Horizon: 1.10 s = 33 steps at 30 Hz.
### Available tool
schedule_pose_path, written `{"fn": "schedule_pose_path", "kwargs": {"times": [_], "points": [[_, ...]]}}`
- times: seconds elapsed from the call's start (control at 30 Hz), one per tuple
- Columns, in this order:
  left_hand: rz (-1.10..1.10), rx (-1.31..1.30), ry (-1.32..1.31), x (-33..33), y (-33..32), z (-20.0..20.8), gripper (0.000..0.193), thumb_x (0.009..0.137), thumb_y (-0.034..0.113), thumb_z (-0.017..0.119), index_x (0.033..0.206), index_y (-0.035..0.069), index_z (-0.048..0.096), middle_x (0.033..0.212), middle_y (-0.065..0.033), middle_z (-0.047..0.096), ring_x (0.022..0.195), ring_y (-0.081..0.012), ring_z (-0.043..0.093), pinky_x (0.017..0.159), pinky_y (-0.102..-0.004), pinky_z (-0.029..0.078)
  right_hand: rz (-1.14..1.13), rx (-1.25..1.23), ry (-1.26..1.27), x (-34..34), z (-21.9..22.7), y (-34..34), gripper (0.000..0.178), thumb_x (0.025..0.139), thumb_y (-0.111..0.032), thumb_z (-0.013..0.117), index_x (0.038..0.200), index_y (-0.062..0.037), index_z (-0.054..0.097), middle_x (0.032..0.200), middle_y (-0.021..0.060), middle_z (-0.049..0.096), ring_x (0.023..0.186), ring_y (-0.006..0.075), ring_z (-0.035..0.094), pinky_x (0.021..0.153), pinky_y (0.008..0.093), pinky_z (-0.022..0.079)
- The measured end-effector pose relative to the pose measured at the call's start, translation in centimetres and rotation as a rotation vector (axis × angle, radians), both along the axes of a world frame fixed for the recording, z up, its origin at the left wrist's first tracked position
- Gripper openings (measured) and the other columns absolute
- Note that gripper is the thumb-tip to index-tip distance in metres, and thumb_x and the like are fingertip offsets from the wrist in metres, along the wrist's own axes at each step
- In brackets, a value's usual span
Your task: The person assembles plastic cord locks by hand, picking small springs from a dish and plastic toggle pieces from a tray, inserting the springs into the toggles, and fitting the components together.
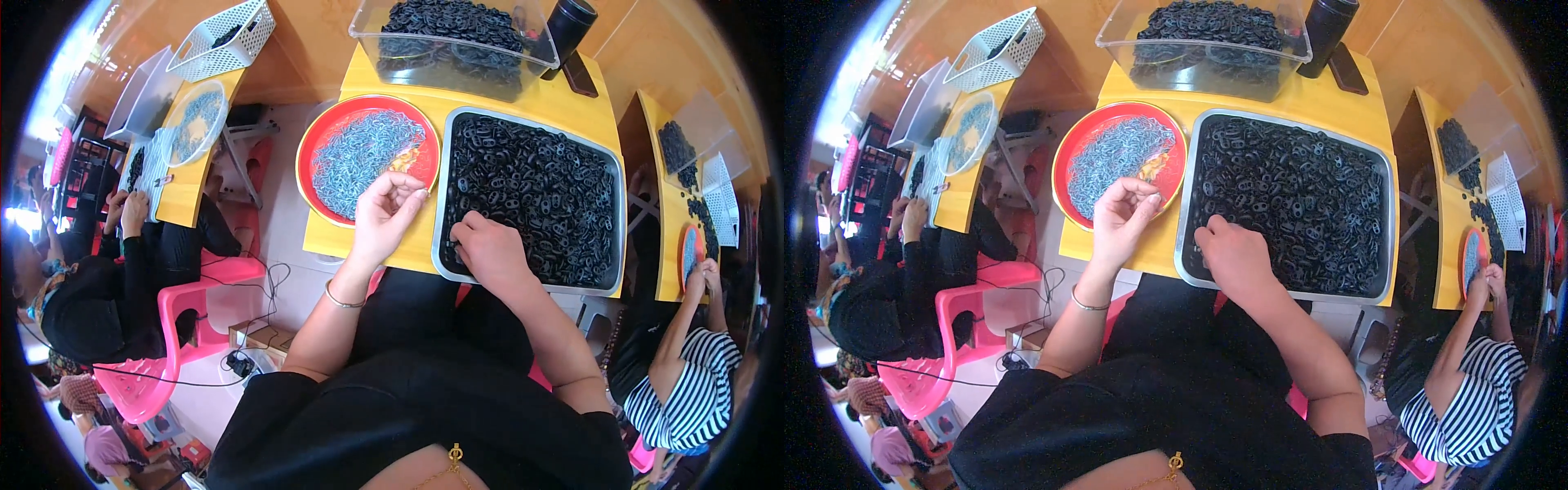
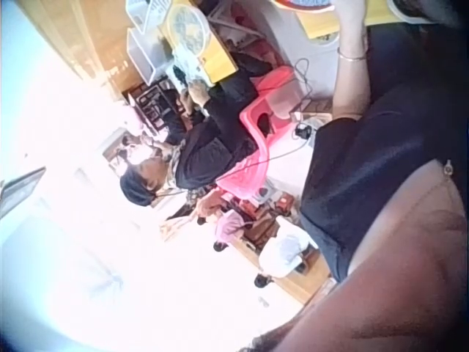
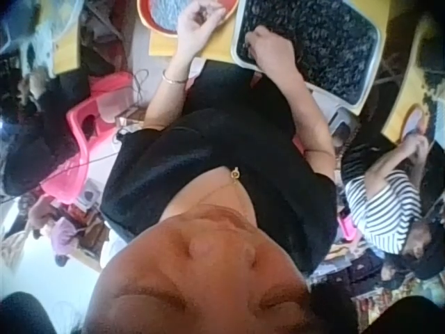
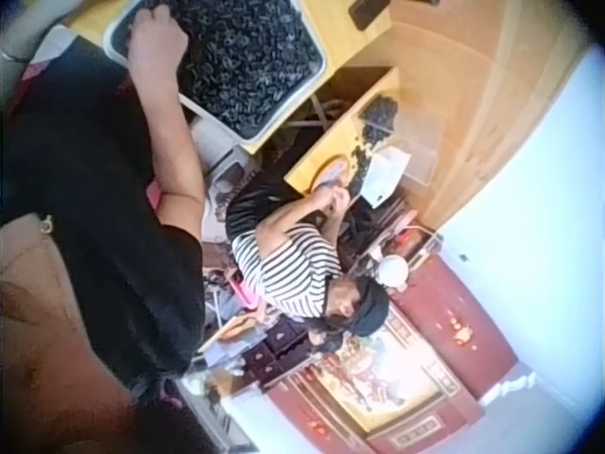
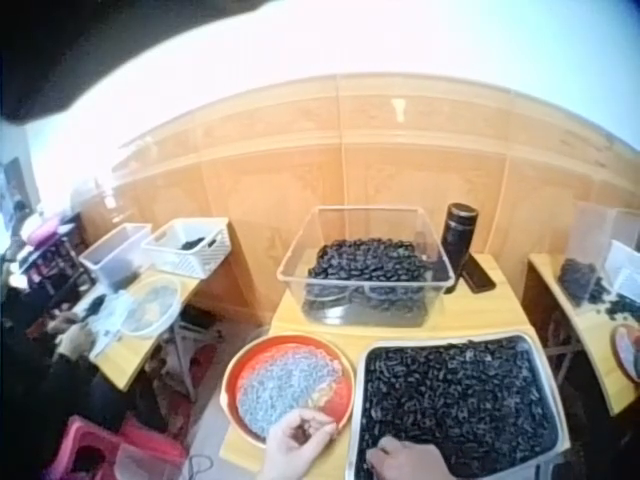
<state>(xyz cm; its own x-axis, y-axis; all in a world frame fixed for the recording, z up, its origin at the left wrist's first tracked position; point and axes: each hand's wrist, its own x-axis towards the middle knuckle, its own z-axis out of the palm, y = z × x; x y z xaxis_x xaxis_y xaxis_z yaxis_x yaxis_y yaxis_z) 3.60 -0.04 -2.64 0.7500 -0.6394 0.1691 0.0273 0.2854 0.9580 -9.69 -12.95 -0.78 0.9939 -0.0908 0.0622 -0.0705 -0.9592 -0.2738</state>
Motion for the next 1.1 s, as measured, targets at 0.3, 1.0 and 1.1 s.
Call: {"fn": "schedule_pose_path", "kwargs": {"times": [0.3, 1.0, 1.1], "points": [[-0.018, -0.002, -0.02, 0.1, 0.0, -0.3, 0.01, 0.082, -0.004, 0.057, 0.091, 0.0, 0.055, 0.08, 0.0008, 0.057, 0.073, -0.0031, 0.053, 0.067, -0.0164, 0.043, 0.015, -0.082, -0.01, 0.0, -0.5, 0.2, 0.007, 0.069, -0.008, 0.056, 0.076, -0.005, 0.055, 0.077, 0.0068, 0.051, 0.07, 0.0209, 0.059, 0.057, 0.0325, 0.049], [-0.251, -0.019, 0.091, -3.0, -1.3, 0.8, 0.01, 0.081, -0.003, 0.059, 0.09, 0.001, 0.055, 0.08, 0.0014, 0.058, 0.071, -0.0011, 0.051, 0.062, -0.016, 0.041, -0.275, 0.963, -0.362, -1.6, 1.2, -0.8, 0.012, 0.083, 0.004, 0.052, 0.093, 0.0023, 0.058, 0.085, 0.0081, 0.056, 0.074, 0.0138, 0.063, 0.061, 0.0229, 0.051], [-0.275, 0.013, 0.058, -3.3, -1.4, 0.2, 0.009, 0.081, -0.002, 0.059, 0.089, 0.001, 0.056, 0.079, 0.001, 0.058, 0.069, -0.0013, 0.051, 0.059, -0.0156, 0.04, -0.268, 0.953, -0.422, -1.7, 1.2, -0.8, 0.016, 0.081, 0.005, 0.054, 0.096, 0.0015, 0.059, 0.087, 0.0073, 0.056, 0.076, 0.0128, 0.062, 0.063, 0.0222, 0.05]]}}
